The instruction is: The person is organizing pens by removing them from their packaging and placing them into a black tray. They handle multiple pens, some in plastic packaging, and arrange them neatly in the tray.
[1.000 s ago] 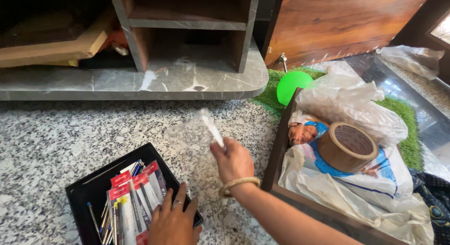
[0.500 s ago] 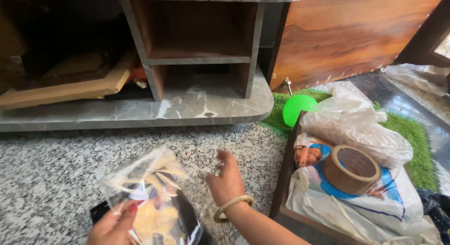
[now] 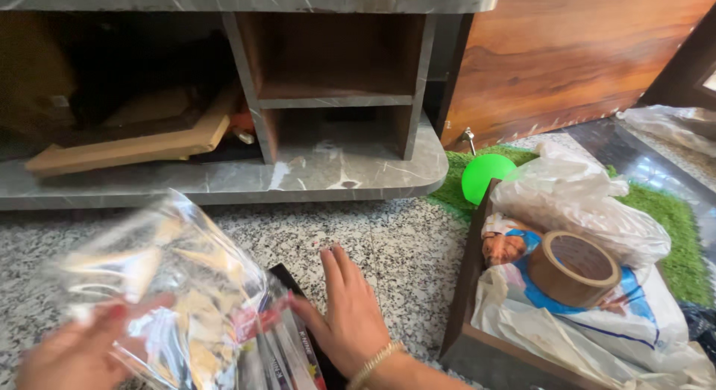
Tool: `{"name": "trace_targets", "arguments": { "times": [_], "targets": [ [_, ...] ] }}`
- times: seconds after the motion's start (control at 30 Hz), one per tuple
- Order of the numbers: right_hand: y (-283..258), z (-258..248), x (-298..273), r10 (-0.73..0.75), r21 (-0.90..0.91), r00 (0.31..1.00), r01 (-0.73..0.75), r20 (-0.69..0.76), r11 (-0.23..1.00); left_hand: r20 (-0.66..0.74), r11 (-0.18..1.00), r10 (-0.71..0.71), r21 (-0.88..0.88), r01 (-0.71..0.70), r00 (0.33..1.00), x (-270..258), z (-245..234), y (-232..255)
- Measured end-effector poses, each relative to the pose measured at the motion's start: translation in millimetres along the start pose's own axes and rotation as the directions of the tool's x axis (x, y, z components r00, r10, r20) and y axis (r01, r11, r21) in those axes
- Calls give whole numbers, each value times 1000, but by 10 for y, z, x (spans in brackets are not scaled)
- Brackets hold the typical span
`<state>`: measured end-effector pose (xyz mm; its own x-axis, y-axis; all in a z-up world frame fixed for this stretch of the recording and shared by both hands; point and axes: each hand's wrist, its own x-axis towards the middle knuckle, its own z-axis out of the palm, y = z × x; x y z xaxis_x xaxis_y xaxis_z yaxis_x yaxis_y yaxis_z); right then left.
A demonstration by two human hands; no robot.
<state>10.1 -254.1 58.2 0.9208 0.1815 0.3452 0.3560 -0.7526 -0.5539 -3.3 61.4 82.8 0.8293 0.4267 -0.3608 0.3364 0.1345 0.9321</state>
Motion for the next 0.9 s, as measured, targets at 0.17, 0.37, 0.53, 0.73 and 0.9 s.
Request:
{"name": "trace_targets", "arguments": {
  "times": [0.17,0.37,0.53,0.73,0.9],
  "targets": [
    [-462,-103,502,169,236,963,-218,210,947,230,980,-73,-165,113,970,39,333,-481],
    [-261,191,330,301,784,803,-582,514,216,22,962,-257,-91,258,966,-226,385,-199],
    [-105,196,330,206,749,783,-621,587,230,418,881,-240,-285,377,876,132,385,-598],
    [118,15,662,451,740,847,-491,282,460,396,984,30,-174,42,918,39,1152,-129],
    [263,200,946,468,721,851,-478,239,501,396,949,232,108,-296,889,-248,1561,589]
  ]
}}
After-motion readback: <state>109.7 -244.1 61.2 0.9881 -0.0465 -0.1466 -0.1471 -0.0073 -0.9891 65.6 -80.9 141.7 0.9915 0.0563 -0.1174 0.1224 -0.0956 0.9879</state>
